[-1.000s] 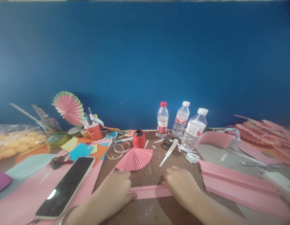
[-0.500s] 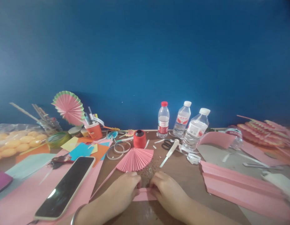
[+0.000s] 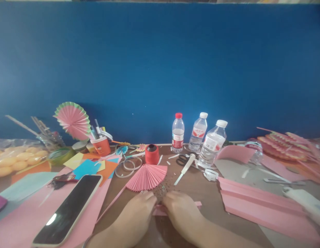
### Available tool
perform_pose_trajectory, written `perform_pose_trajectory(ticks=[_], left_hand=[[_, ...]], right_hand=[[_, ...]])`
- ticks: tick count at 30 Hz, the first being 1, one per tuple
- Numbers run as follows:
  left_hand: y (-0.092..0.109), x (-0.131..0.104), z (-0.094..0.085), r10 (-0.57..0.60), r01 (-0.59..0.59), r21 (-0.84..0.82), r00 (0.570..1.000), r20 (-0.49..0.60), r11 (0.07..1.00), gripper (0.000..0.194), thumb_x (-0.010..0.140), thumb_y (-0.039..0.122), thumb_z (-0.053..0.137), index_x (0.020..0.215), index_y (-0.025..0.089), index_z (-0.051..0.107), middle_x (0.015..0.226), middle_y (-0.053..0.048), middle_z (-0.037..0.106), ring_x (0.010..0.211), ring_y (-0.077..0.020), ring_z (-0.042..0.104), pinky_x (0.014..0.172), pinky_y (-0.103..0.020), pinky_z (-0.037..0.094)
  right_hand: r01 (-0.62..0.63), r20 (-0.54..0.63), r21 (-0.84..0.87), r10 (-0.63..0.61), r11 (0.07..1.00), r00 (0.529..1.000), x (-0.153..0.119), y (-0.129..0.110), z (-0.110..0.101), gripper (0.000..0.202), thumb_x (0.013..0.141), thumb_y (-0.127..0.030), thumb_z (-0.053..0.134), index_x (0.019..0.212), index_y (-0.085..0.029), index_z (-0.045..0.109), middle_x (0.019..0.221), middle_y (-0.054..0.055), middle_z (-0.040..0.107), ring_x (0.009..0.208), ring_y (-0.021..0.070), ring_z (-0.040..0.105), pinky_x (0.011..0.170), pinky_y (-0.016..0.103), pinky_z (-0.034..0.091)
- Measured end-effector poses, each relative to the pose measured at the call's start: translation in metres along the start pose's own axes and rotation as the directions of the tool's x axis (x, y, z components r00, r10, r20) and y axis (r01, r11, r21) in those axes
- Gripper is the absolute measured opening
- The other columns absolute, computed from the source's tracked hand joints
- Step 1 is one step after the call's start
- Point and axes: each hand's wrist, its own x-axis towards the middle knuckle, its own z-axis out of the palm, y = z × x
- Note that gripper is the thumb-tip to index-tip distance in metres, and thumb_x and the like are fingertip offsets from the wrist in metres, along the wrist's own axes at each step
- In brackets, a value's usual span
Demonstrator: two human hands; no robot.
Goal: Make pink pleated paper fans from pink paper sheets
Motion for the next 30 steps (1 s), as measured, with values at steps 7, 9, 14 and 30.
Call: perform_pose_trajectory(ticks=[7, 9, 14, 30], left_hand=[[0.001, 0.002, -0.021, -0.031, 0.023, 0.114, 0.997, 0.069, 0.993, 0.025, 0.087, 0.023, 0.047, 0.071, 0.016, 0.065, 0.073, -0.005, 0.066, 0.070, -0.0191, 0.060, 0.066, -0.030, 0.040], [-0.009, 0.001, -0.033, -0.046, 0.044, 0.066, 0.998, 0.035, 0.997, 0.027, 0.087, 0.022, 0.045, 0.070, 0.017, 0.066, 0.071, -0.003, 0.066, 0.069, -0.0171, 0.059, 0.068, -0.030, 0.038], [-0.025, -0.002, -0.059, -0.133, 0.135, -0.065, 0.991, 0.032, 0.989, 0.032, 0.086, 0.022, 0.040, 0.065, 0.018, 0.063, 0.068, 0.000, 0.064, 0.066, -0.0140, 0.056, 0.064, -0.025, 0.036], [0.009, 0.006, -0.029, -0.137, 0.166, -0.159, 0.974, 0.179, 0.973, 0.027, 0.080, 0.018, 0.043, 0.081, 0.019, 0.070, 0.082, -0.004, 0.068, 0.076, -0.0168, 0.059, 0.069, -0.026, 0.042]], right_hand=[[0.042, 0.010, -0.029, -0.042, 0.999, 0.999, 0.000, 0.002, -0.017, 0.018, 0.083, -0.020, 0.052, 0.070, -0.016, 0.062, 0.074, 0.006, 0.066, 0.073, 0.0181, 0.057, 0.067, 0.026, 0.036], [0.022, -0.029, -0.030, -0.023, 0.999, 0.999, -0.003, 0.016, -0.027, 0.023, 0.086, -0.020, 0.049, 0.067, -0.017, 0.062, 0.070, 0.004, 0.065, 0.070, 0.0164, 0.056, 0.067, 0.026, 0.035], [-0.030, -0.106, 0.076, 0.038, 0.997, 0.994, -0.009, 0.068, -0.058, 0.026, 0.088, -0.020, 0.047, 0.068, -0.020, 0.063, 0.071, 0.000, 0.064, 0.071, 0.0151, 0.055, 0.066, 0.025, 0.036], [0.064, -0.020, 0.292, -0.060, 0.954, 0.998, -0.005, 0.033, -0.012, 0.019, 0.085, -0.013, 0.049, 0.081, -0.019, 0.067, 0.082, 0.001, 0.063, 0.081, 0.0139, 0.056, 0.073, 0.021, 0.040]])
